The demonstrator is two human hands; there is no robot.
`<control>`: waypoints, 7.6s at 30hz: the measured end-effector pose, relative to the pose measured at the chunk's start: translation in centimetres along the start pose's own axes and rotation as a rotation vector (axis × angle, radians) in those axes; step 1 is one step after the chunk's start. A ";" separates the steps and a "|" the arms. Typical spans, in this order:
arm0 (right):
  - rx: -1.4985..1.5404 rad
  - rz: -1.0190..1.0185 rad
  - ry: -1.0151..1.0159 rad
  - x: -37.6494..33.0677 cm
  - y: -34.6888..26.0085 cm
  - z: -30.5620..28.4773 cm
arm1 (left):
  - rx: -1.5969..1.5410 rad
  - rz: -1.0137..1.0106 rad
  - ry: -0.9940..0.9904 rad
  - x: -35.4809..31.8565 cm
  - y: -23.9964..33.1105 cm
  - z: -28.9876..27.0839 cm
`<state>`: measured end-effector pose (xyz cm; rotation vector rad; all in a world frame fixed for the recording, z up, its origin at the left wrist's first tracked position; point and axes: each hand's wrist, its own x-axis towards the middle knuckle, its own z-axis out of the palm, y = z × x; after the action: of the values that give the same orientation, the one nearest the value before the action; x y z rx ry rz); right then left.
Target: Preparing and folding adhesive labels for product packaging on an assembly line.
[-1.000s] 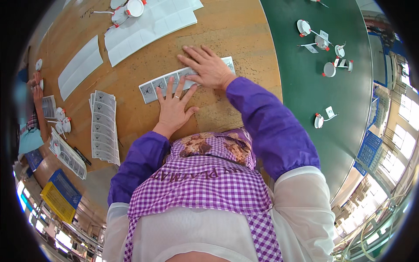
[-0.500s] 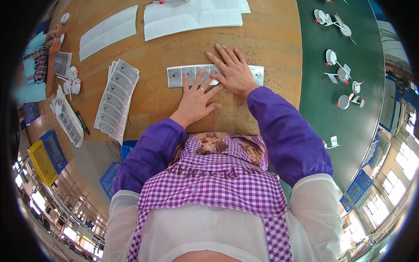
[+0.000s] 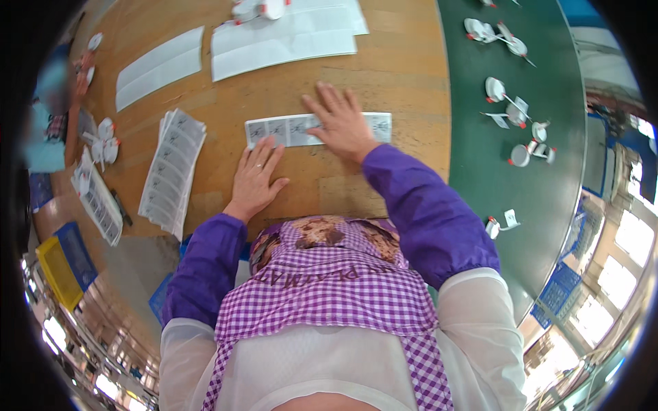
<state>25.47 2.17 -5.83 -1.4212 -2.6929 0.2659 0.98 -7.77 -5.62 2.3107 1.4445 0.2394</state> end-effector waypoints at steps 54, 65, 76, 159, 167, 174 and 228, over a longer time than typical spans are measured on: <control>0.059 -0.224 -0.093 1.1 3.0 -2.2 | 0.043 -0.085 0.178 -2.2 0.1 0.0; 0.176 0.073 0.106 -3.0 10.1 -2.9 | -0.004 -0.086 0.232 -1.5 0.2 -0.2; 0.860 0.948 0.293 -10.4 8.4 -3.2 | -1.261 -0.849 0.560 1.8 2.5 0.7; 0.447 -0.219 0.102 19.2 -21.7 6.1 | -0.576 -1.492 1.421 -24.7 -17.3 -1.4; 0.482 -0.215 0.060 19.5 -21.0 6.4 | -0.618 -1.451 1.077 -24.4 -17.4 -3.7; 0.495 -0.219 0.045 19.5 -21.2 6.4 | -0.544 -1.444 0.949 -25.1 -17.9 -3.6; 1.779 -1.361 -0.173 3.2 -30.1 -30.8 | -1.386 -0.910 1.339 -20.9 -10.8 -2.9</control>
<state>4.05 -8.30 30.19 0.8244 -1.5004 1.7604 -18.33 -21.52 -6.13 0.1196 1.6370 1.8834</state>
